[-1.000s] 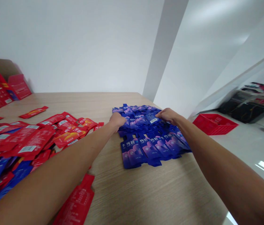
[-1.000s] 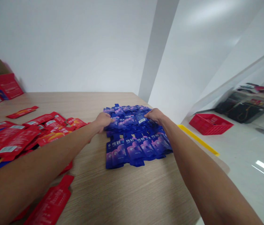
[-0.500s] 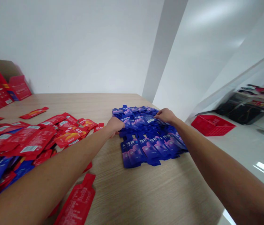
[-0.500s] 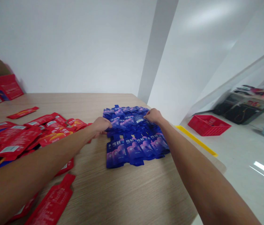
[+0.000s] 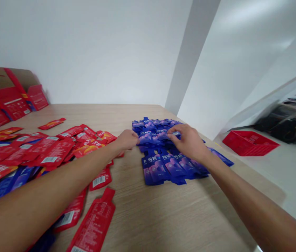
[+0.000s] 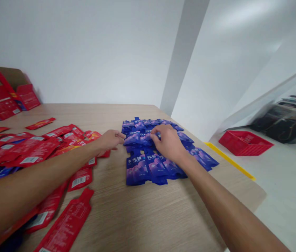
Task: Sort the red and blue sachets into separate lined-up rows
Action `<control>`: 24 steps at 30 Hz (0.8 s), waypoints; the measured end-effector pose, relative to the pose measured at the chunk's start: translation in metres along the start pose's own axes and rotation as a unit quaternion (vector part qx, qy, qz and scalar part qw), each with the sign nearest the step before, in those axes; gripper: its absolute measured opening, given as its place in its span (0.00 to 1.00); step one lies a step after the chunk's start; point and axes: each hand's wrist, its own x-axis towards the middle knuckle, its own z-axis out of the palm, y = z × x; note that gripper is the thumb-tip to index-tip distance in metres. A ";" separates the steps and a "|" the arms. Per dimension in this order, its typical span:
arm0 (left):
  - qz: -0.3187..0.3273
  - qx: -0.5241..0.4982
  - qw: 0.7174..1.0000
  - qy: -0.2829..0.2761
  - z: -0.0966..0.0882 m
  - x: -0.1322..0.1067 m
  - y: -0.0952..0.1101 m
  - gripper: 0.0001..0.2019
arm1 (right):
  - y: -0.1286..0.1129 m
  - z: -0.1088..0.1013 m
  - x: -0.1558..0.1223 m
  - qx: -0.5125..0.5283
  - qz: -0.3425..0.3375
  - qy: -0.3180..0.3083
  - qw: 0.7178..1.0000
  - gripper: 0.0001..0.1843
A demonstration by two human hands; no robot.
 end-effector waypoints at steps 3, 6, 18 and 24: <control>0.001 0.070 0.998 0.010 -0.037 -0.030 0.012 0.10 | -0.043 0.009 -0.052 0.120 -0.183 0.018 0.975 0.06; 0.001 0.115 0.993 0.031 -0.082 -0.066 0.029 0.09 | -0.078 0.023 -0.094 0.160 -0.290 -0.004 0.944 0.07; -0.001 0.392 0.908 0.149 -0.264 -0.218 0.056 0.14 | -0.194 0.033 -0.127 0.215 -0.409 -0.175 0.869 0.07; -0.070 0.517 0.837 0.162 -0.338 -0.294 0.015 0.45 | -0.272 0.049 -0.121 0.152 -0.477 -0.203 0.841 0.11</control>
